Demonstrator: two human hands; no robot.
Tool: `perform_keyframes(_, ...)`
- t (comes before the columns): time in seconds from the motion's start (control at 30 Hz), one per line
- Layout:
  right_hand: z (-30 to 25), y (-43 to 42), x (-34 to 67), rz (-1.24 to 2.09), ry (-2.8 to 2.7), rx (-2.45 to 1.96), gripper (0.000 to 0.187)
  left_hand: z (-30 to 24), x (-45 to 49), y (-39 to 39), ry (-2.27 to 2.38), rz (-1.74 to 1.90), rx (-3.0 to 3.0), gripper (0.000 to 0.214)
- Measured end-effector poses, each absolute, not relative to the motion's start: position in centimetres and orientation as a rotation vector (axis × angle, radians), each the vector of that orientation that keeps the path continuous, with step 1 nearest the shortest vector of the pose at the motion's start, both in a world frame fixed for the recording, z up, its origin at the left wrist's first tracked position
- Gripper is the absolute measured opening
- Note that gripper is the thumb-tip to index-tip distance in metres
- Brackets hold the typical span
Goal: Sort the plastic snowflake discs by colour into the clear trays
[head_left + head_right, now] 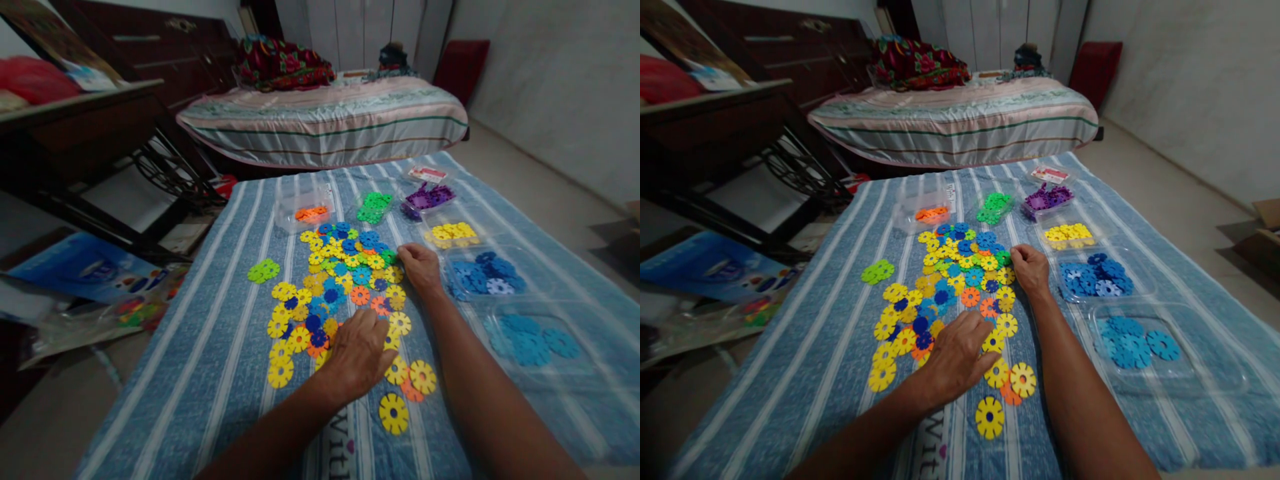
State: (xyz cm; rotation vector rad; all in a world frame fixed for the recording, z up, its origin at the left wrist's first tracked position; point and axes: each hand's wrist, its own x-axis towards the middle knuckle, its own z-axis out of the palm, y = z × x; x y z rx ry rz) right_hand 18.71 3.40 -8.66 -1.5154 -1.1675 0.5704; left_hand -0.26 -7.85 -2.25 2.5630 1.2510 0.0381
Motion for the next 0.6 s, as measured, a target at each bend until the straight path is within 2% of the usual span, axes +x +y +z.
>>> perform_keyframes(0.33,-8.8,3.5,18.7,0.579,-1.177,-1.531,0.032,-3.3,-0.2,-7.8,1.239,0.157,2.525,0.023)
perform_keyframes(0.6,-9.0,3.5,18.6,0.593,-1.174,-1.508,0.032,-3.9,-0.4,-7.7,1.215,0.353,2.435,0.016)
